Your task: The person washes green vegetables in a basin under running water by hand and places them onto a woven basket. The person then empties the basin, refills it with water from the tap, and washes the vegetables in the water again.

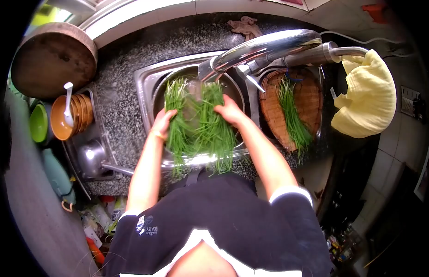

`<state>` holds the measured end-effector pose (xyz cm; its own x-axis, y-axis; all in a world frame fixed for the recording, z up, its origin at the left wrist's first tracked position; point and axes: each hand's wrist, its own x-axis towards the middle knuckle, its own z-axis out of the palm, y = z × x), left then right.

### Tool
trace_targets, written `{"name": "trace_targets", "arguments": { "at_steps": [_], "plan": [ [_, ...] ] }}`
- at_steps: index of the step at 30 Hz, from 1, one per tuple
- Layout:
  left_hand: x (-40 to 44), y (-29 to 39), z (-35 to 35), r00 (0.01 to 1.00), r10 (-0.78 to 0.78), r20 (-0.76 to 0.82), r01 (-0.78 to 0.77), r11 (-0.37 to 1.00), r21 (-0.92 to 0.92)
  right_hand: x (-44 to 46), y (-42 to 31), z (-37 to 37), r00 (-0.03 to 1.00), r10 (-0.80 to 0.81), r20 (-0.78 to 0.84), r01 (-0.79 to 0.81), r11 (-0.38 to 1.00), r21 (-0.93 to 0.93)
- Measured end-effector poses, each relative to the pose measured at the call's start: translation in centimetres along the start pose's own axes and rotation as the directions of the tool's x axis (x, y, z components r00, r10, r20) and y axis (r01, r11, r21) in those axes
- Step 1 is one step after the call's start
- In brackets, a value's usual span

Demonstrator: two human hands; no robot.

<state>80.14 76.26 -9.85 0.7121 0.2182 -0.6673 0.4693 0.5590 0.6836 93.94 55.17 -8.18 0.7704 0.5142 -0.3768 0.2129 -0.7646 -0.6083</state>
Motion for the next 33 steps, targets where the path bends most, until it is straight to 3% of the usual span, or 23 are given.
{"name": "trace_targets", "arguments": {
  "at_steps": [1,3,5,6,7,8,9,11,14,15,17,19,22,23,25,27,29,31,32,33],
  "plan": [
    [0.2,-0.7,0.0,1.0,0.0,0.0,0.0,1.0,0.0,0.0,-0.5,-0.3,1.0,0.006,0.012,-0.007,0.997,0.07],
    [0.5,-1.4,0.6,0.944,0.27,-0.191,-0.156,0.873,0.461,-1.2,-2.5,-1.3,0.945,-0.298,-0.131,0.222,0.884,-0.411],
    [0.2,-1.0,0.8,0.961,0.218,-0.17,-0.114,0.873,0.475,-0.9,-2.2,-0.8,0.922,-0.331,-0.201,0.233,0.888,-0.397],
    [-0.6,-0.9,1.5,0.856,0.474,-0.208,-0.165,0.631,0.758,-0.9,-2.1,-0.3,0.886,-0.427,-0.179,0.31,0.835,-0.455],
    [-1.2,-0.4,2.6,0.701,0.7,-0.133,-0.129,0.308,0.943,-0.7,-1.9,-0.2,0.84,-0.52,-0.156,0.379,0.767,-0.518],
    [-1.8,0.4,3.1,0.688,0.719,-0.096,-0.201,0.316,0.927,-0.5,-2.0,0.2,0.807,-0.564,-0.175,0.424,0.759,-0.494],
    [-2.6,1.5,4.5,0.666,0.744,-0.05,-0.07,0.13,0.989,-0.4,-3.0,0.5,0.796,-0.586,-0.152,0.481,0.764,-0.43],
    [-2.1,1.3,4.6,0.602,0.798,0.018,-0.121,0.069,0.99,-0.5,-4.2,0.3,0.78,-0.613,-0.128,0.507,0.738,-0.446],
    [-0.4,0.9,5.1,0.633,0.762,0.133,-0.172,-0.028,0.985,0.2,-4.4,1.7,0.741,-0.67,-0.03,0.61,0.692,-0.386],
    [0.2,1.2,5.6,0.763,0.634,0.123,-0.088,-0.087,0.992,0.4,-4.6,1.8,0.741,-0.671,-0.028,0.612,0.691,-0.385],
    [0.7,1.8,5.9,0.832,0.551,0.064,-0.035,-0.062,0.997,0.7,-4.8,1.9,0.897,-0.432,0.098,0.436,0.826,-0.358],
    [1.4,1.5,5.7,0.799,0.596,0.08,-0.046,-0.072,0.996,1.2,-5.0,1.8,0.923,-0.384,0.037,0.378,0.882,-0.28],
    [2.0,1.4,5.5,0.76,0.644,0.082,-0.066,-0.049,0.997,1.5,-5.0,0.9,0.979,-0.167,0.115,0.196,0.918,-0.344],
    [2.0,1.4,5.6,0.756,0.65,0.07,-0.08,-0.015,0.997,1.6,-4.7,0.7,0.98,-0.163,0.116,0.194,0.919,-0.344],
    [1.8,1.6,5.6,0.762,0.645,0.056,-0.105,0.038,0.994,1.8,-4.1,0.2,0.943,-0.268,-0.199,0.137,0.854,-0.502],
    [1.4,1.8,5.4,0.769,0.638,0.039,-0.124,0.089,0.988,2.2,-3.9,-0.7,0.853,-0.412,-0.319,0.174,0.802,-0.571],
    [0.9,2.0,5.4,0.786,0.615,0.056,-0.193,0.159,0.968,2.4,-4.7,-1.1,0.852,-0.452,-0.263,0.282,0.82,-0.498],
    [0.1,2.1,5.6,0.78,0.618,0.1,-0.206,0.102,0.973,2.8,-4.9,0.0,0.853,-0.472,-0.221,0.432,0.878,-0.207],
    [-0.3,2.2,5.7,0.77,0.621,0.146,-0.22,0.043,0.975,2.6,-5.3,0.9,0.927,-0.319,-0.198,0.328,0.945,0.01],
    [-0.8,2.3,5.7,0.77,0.621,0.146,-0.218,0.04,0.975,2.7,-5.4,1.5,0.959,-0.234,-0.157,0.252,0.962,0.105]
  ]
}}
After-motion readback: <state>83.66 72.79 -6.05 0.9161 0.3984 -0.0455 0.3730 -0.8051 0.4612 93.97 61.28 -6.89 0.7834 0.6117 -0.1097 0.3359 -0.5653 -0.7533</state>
